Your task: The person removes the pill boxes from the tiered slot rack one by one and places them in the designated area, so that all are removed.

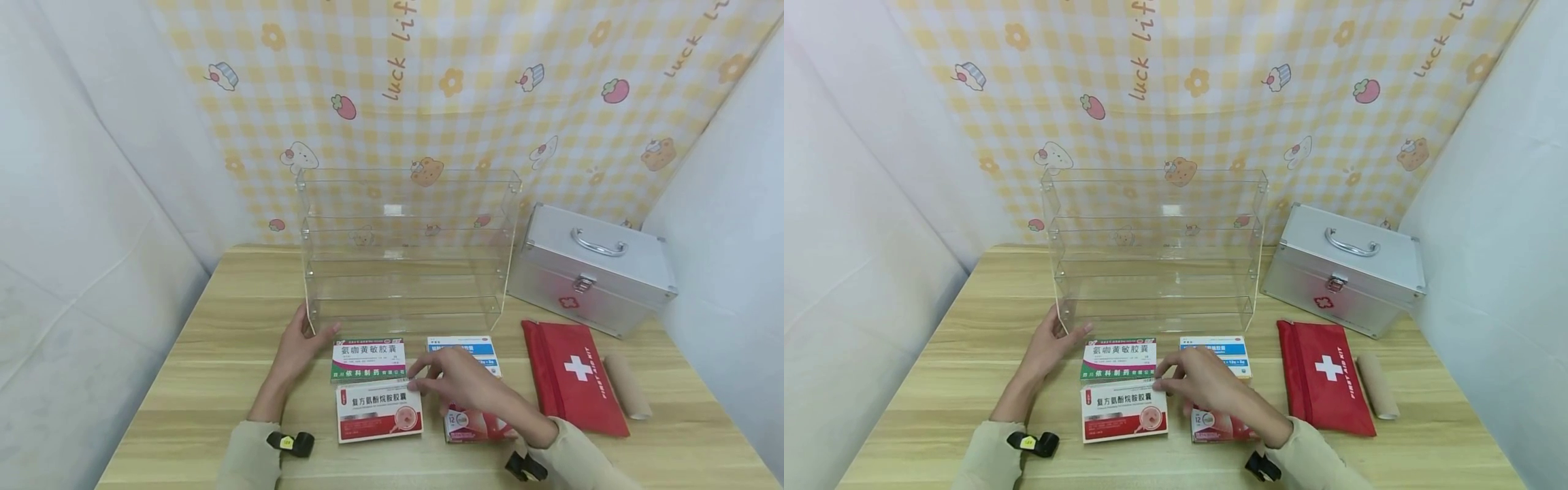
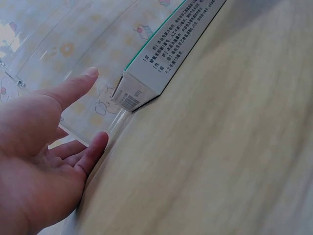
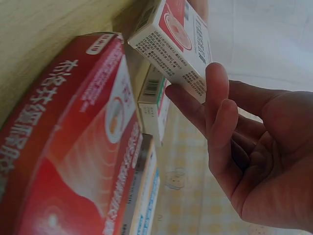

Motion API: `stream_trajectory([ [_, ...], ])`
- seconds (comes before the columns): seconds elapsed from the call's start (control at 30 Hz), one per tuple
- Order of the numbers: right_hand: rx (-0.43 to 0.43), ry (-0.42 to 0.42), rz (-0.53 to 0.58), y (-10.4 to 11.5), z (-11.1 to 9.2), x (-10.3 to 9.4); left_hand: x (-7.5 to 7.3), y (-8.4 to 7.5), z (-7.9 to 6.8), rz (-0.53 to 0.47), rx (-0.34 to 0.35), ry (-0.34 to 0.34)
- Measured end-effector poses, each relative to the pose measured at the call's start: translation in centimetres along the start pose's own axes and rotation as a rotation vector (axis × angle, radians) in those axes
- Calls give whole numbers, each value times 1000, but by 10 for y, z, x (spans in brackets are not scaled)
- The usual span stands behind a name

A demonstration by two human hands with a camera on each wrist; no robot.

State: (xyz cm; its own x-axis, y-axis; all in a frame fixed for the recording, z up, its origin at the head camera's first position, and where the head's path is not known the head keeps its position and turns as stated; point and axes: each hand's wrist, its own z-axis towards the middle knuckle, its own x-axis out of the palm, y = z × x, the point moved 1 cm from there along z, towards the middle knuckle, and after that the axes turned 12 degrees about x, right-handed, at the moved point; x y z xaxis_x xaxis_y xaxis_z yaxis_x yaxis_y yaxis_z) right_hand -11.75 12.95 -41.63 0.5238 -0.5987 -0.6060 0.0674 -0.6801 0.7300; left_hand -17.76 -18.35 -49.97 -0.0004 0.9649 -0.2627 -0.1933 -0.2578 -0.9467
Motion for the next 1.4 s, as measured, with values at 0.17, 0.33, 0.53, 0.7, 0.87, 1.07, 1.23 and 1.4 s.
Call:
stream_trajectory([
  [0.17,1,35,25,-6,1,5,-1,-1,0,12,-2,2],
  [0.33,0,59,18,-8,2,10,-1,-2,-1,16,8,4],
  [0.53,9,35,-46,-9,5,15,0,-3,-1,4,10,4],
  [0.7,-2,11,-93,-12,7,17,1,-4,-1,-8,5,5],
  [0.87,-1,3,-109,-14,8,20,2,-5,-1,-19,4,7],
  [1.07,-1,-10,-128,-15,8,22,1,-5,-2,-17,-5,10],
  [1.23,-12,-12,-126,-15,8,24,0,-5,-2,-10,-1,9],
  [1.4,-2,-14,-124,-16,9,25,0,-5,-2,-3,-4,10],
])
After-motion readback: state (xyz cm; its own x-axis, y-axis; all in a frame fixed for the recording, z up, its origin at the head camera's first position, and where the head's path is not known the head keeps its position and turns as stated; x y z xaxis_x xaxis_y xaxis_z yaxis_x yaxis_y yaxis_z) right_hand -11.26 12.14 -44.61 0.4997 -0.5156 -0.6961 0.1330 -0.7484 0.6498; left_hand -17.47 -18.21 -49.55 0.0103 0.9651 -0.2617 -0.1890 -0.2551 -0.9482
